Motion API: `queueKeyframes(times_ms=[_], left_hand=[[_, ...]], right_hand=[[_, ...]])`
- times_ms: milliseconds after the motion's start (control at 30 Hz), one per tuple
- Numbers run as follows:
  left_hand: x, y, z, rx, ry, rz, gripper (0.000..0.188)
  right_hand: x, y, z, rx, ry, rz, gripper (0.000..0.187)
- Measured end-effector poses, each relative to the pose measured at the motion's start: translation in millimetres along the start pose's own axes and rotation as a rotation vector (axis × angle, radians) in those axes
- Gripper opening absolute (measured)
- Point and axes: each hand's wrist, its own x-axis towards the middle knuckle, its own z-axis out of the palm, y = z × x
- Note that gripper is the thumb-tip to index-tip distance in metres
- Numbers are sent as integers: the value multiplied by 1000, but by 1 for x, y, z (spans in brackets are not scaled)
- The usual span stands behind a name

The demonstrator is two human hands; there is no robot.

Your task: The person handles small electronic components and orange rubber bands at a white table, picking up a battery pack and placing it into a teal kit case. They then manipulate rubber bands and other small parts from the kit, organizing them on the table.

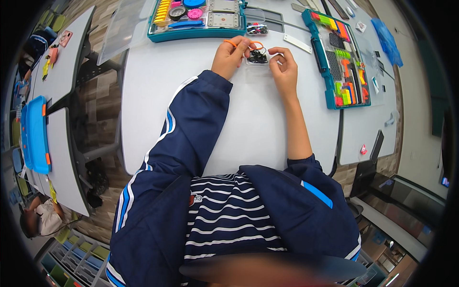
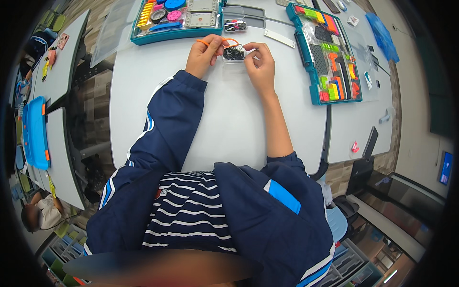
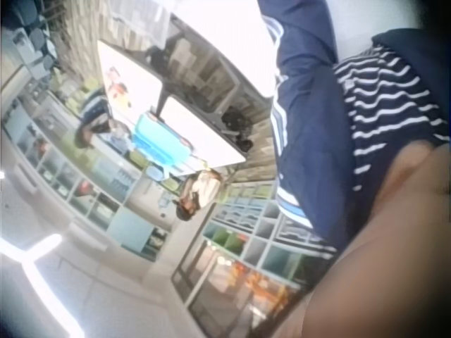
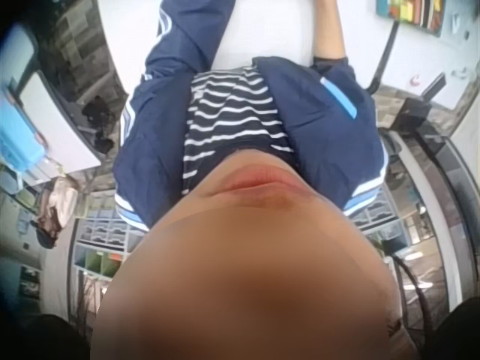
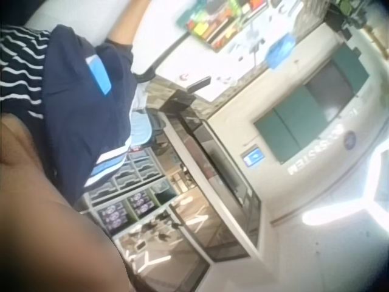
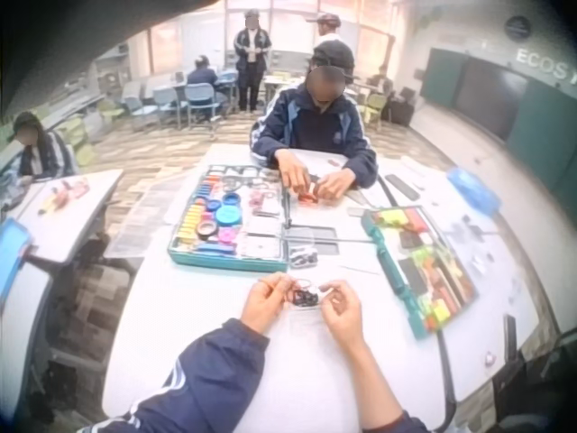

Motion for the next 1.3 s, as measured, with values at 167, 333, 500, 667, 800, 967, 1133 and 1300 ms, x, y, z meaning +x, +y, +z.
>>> queueKeyframes(times_ms=[167,333,500,667,800,967,1133,1300], left_hand=[[-2,-6,4,118,-42,61,27],[-4,-7,5,386,-77,179,17],[-6,-4,6,348,-117,281,18],[-3,-10,-2,340,-180,242,22],[-2,-16,-1,367,-90,98,24],[0,-13,3,325,74,-75,24],[0,-9,1,371,236,-13,23],[1,-8,0,375,233,-73,23]], right_hand=[[0,-2,2,48,-36,38,25],[0,-3,2,40,-35,13,32],[1,0,2,-33,-35,-56,27],[1,4,2,-45,-17,-59,16],[1,7,2,-74,-7,-72,11],[1,8,2,-51,6,-27,10],[0,4,0,3,39,130,11],[1,4,-4,28,47,197,11]])
